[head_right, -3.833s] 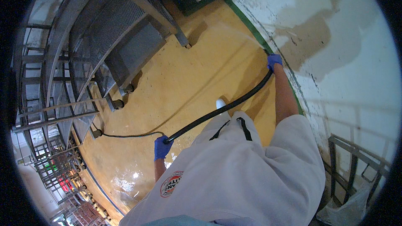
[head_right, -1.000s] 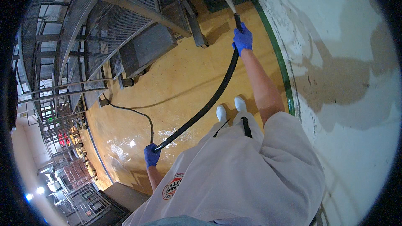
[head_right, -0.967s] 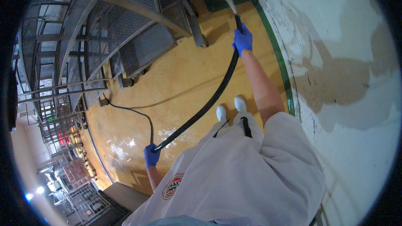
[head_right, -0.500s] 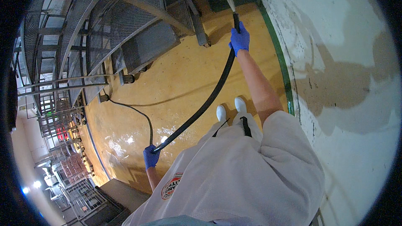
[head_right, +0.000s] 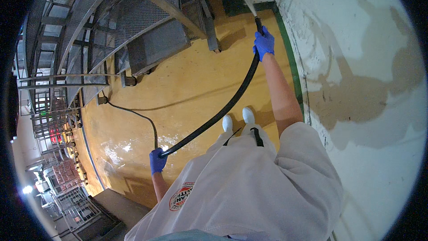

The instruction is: The person uses a high-pressure water hose to clean a yellow industrial floor. They systematically spray the floor surface and the base of metal shelving units, moving the nozzle back and forth to remove dirt and debris.

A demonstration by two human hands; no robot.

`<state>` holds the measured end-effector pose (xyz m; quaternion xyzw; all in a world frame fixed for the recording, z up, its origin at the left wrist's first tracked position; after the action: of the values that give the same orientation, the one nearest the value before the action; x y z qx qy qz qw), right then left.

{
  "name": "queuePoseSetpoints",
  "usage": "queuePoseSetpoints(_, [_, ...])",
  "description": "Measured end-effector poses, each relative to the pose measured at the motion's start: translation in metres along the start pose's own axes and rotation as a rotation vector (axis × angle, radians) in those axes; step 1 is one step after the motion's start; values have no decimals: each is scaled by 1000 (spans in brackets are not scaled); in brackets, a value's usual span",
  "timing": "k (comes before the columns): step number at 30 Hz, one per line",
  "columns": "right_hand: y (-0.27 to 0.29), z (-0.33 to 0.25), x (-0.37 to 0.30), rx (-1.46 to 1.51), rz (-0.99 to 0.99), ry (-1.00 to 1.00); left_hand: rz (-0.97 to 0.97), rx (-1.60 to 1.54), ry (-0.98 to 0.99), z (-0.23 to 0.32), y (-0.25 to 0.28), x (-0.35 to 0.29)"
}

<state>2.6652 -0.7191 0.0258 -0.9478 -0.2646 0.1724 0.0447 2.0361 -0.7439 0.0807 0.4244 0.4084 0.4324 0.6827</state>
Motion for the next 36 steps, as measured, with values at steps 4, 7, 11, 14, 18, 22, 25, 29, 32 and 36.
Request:
queuePoseSetpoints(4, [0, -7, -2, -24, -46, -24, 12, -10, -8, 4, 0, 1])
queuePoseSetpoints(7, [3, -9, -1, -37, -74, -31, 33, -45, 4, 5, -1, 0])
queuePoseSetpoints(11, [4, -6, -3, -79, -121, -49, -39, -30, 11, 9, -3, 2])
queuePoseSetpoints(14, [6, -4, -5, -70, -73, -84, -46, -13, 39, 6, -5, 1])
queuePoseSetpoints(18, [6, -5, -6, -67, -125, -86, -40, 10, -3, 5, -5, 2])
queuePoseSetpoints(22, [6, -14, -4, -57, -122, -55, -17, -9, -37, 10, -6, 4])
queuePoseSetpoints(25, [11, -18, -6, -40, -120, -48, -24, -17, -28, 9, -7, 4])
queuePoseSetpoints(29, [29, -11, -11, -106, -147, -115, -66, -38, 0, 10, -8, 3])
queuePoseSetpoints(32, [44, -8, -13, -87, -47, -139, -34, -48, -7, 17, -8, 3])
queuePoseSetpoints(36, [48, -20, -5, -77, -5, -30, 15, -47, -95, 14, -16, 5])
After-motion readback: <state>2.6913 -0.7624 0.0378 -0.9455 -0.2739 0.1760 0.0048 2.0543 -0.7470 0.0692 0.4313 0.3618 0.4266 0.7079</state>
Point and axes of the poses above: each hand's wrist, its own x-axis towards the middle knuckle, its own y-axis out of the back of the hand, z = x × y, the point moved 4 cm from there along x, towards the middle knuckle, and after that the axes turned 6 degrees about y, right-handed, at the moved point
